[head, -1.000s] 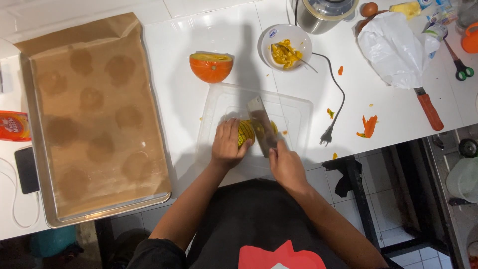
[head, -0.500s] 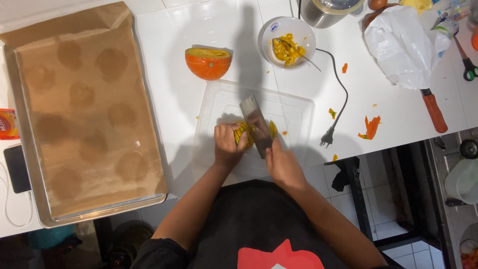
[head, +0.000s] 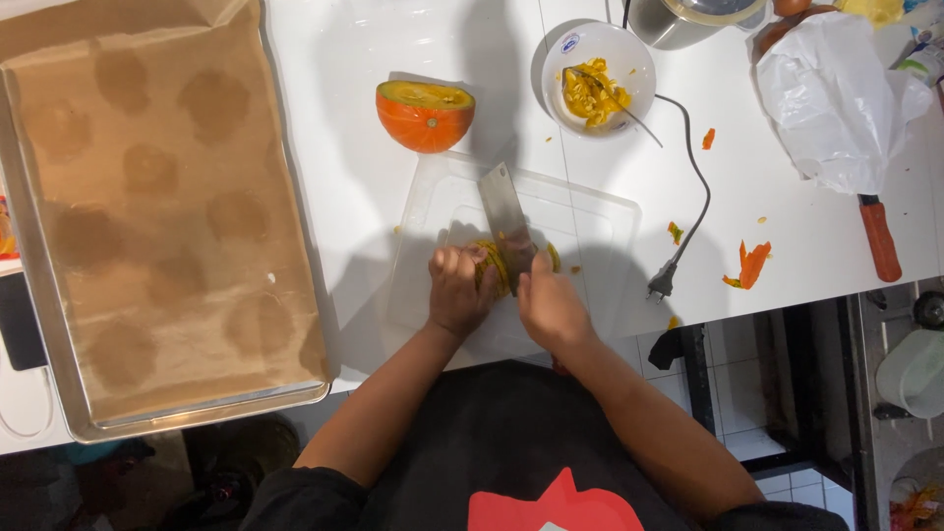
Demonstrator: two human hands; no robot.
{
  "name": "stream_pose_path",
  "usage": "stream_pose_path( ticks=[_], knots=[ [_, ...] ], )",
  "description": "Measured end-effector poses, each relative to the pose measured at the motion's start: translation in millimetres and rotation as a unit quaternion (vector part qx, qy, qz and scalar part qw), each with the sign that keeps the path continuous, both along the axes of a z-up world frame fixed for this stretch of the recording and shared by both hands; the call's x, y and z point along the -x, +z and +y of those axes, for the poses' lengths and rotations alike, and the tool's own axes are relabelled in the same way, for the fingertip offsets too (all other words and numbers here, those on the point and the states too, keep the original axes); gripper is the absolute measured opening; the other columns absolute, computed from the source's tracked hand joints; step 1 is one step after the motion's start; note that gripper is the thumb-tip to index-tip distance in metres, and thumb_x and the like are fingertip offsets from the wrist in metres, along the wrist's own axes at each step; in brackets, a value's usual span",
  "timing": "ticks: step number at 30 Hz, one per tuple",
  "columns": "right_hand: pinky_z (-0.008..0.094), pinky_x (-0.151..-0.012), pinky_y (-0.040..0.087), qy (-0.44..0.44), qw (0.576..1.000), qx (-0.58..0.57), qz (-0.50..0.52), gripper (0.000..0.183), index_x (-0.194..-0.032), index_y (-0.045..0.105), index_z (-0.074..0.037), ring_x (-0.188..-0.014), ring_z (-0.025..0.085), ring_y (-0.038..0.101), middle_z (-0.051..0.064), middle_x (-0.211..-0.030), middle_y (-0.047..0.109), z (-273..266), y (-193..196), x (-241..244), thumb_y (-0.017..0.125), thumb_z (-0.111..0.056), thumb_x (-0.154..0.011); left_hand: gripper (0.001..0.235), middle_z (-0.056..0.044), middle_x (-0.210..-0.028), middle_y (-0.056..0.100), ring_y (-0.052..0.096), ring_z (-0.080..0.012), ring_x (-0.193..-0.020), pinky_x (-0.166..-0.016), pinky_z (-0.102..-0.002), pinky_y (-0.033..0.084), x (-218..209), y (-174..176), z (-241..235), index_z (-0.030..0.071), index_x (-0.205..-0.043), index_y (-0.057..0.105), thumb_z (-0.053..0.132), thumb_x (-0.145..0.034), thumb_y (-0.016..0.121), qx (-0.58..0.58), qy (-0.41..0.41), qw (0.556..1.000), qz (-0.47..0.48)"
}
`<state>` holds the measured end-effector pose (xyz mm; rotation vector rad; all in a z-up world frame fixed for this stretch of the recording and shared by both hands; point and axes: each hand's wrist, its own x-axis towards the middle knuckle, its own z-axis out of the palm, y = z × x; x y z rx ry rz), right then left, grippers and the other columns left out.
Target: The person slices a peeled pumpkin into crescent-shaped pieces using a cleaver on a cutting board. They then transfer the pumpkin slices onto a baking sheet lined with parchment paper.
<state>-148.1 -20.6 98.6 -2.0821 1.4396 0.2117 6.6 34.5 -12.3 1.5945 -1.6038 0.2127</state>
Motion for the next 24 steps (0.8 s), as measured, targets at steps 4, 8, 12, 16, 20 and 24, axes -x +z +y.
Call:
stream_pose_path(
  ticks=[4, 8, 12, 16, 20, 24],
  knots=[
    [0.053, -0.061, 0.06, 0.007, 1.0, -0.001, -0.02, 0.034, -0.122, 0.047, 0.0, -0.08, 0.046, 0.075, 0.027, -0.082, 0.073, -2.4, -1.4, 4.9, 0.043, -0.029, -0.104, 0.034, -0.007, -0.098, 0.043, 0.048, -0.0279, -0.083, -0.078, -0.042, 0.037, 3.6, -7.8, -0.8, 0.005, -0.115, 0.047, 0.034, -0.102, 0.059, 0.007, 0.033, 0.999, 0.017],
    [0.049, -0.051, 0.058, 0.03, 0.984, 0.152, -0.085, 0.031, -0.116, 0.059, 0.004, -0.066, 0.043, 0.072, 0.025, -0.07, 0.07, 31.6, -6.4, 31.0, 0.056, -0.023, -0.102, 0.03, -0.002, -0.085, 0.048, 0.052, -0.025, -0.076, -0.08, -0.038, 0.035, 7.0, 3.5, 0.2, 0.013, -0.093, 0.049, 0.041, -0.099, 0.055, -0.069, 0.037, 0.994, 0.082],
    [0.045, -0.051, 0.055, 0.025, 0.979, 0.187, -0.081, 0.027, -0.104, 0.059, -0.005, -0.064, 0.036, 0.072, 0.016, -0.064, 0.067, 22.2, -34.5, 19.5, 0.055, -0.032, -0.103, 0.036, -0.002, -0.082, 0.047, 0.052, -0.0247, -0.076, -0.081, -0.037, 0.035, 8.1, 0.2, 2.0, 0.014, -0.086, 0.049, 0.047, -0.1, 0.054, -0.082, 0.046, 0.992, 0.082],
    [0.047, -0.051, 0.052, -0.014, 0.986, 0.109, -0.128, 0.025, -0.094, 0.054, -0.005, -0.065, 0.043, 0.07, 0.022, -0.065, 0.065, 34.6, -18.9, 30.1, 0.053, -0.028, -0.103, 0.029, 0.001, -0.086, 0.049, 0.053, -0.0227, -0.081, -0.079, -0.036, 0.035, 12.0, -12.8, 0.2, 0.017, -0.086, 0.053, 0.044, -0.095, 0.059, -0.092, 0.063, 0.988, 0.109],
    [0.029, -0.052, 0.051, 0.09, 0.844, 0.528, -0.028, 0.029, -0.111, 0.067, -0.011, -0.054, 0.016, 0.059, 0.0, -0.064, 0.054, 26.5, -135.9, 18.1, 0.059, -0.036, -0.099, 0.029, -0.002, -0.083, 0.052, 0.055, -0.0256, -0.079, -0.08, -0.037, 0.037, 4.3, 3.4, 1.1, 0.015, -0.082, 0.052, 0.039, -0.097, 0.059, -0.062, 0.039, 0.992, 0.105],
    [0.048, -0.05, 0.044, 0.039, 0.94, 0.23, -0.25, 0.019, -0.091, 0.054, -0.001, -0.057, 0.043, 0.057, 0.016, -0.063, 0.047, 34.9, -95.2, 27.4, 0.054, -0.016, -0.103, 0.035, -0.006, -0.079, 0.053, 0.054, -0.0288, -0.074, -0.08, -0.041, 0.039, 0.4, 7.3, -9.7, 0.013, -0.08, 0.052, 0.041, -0.101, 0.054, -0.031, 0.054, 0.995, 0.077]
  ],
)
